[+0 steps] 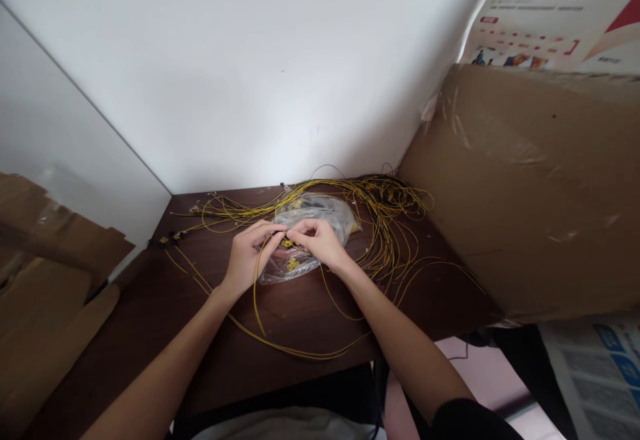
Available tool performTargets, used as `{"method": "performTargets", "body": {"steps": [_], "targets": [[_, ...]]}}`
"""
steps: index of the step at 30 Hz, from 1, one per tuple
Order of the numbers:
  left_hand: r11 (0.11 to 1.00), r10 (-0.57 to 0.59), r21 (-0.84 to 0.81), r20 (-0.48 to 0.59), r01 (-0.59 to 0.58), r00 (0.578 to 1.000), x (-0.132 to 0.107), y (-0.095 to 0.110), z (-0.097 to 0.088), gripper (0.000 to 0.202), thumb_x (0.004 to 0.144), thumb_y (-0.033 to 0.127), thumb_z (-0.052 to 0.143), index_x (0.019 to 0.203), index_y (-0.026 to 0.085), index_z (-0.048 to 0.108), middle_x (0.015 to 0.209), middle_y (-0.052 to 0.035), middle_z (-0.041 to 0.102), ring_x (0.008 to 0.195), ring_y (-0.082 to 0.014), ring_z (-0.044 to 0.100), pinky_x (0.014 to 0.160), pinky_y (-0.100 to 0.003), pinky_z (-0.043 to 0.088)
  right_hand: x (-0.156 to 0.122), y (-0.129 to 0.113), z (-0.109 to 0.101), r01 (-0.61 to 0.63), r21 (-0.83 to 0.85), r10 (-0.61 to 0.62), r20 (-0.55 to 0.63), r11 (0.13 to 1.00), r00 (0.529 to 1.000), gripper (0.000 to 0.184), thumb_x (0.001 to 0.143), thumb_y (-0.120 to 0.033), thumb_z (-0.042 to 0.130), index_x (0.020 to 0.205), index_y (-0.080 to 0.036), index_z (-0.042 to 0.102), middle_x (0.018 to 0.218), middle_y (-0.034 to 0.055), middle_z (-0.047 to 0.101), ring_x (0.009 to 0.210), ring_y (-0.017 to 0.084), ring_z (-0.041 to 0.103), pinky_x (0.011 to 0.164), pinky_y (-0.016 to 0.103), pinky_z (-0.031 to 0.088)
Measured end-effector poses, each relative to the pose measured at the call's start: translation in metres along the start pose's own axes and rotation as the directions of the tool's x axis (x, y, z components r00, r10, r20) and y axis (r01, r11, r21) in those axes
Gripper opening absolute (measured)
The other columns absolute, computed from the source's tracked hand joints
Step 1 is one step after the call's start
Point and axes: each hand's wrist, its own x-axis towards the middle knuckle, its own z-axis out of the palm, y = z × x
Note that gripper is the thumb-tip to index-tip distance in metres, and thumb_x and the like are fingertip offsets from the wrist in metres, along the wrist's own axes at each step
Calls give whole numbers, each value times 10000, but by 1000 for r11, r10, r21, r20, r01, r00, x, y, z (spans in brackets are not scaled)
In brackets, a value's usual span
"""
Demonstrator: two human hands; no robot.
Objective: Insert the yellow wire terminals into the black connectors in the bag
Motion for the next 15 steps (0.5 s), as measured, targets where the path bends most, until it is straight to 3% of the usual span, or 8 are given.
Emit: {"method": "performTargets", "body": {"steps": [4,9,15], "targets": [[995,-87,-44,-71,84,994,1,0,-1,183,795,270,569,916,160,650,833,-48,656,673,-125,579,619,-219,437,-1,-2,0,-17,7,17,-41,1000,999,227,690,-347,655,694,-125,609,499,-38,485,431,52,371,425,194,268],[989,-149,-29,-146,147,978,0,-1,-1,143,770,284,599,782,153,655,768,-26,663,689,-125,604,642,-212,442,-1,-2,0,-16,2,16,-45,1000,999,218,688,-345,656,689,-132,609,481,-45,473,429,54,369,427,197,267],[985,-173,-9,-153,174,973,0,0,-2,180,775,305,587,713,153,659,691,-14,654,638,-117,587,593,-204,428,-1,-4,1,-8,-10,8,-45,1000,999,205,684,-330,655,681,-130,606,475,-47,469,440,59,369,434,203,264]]}}
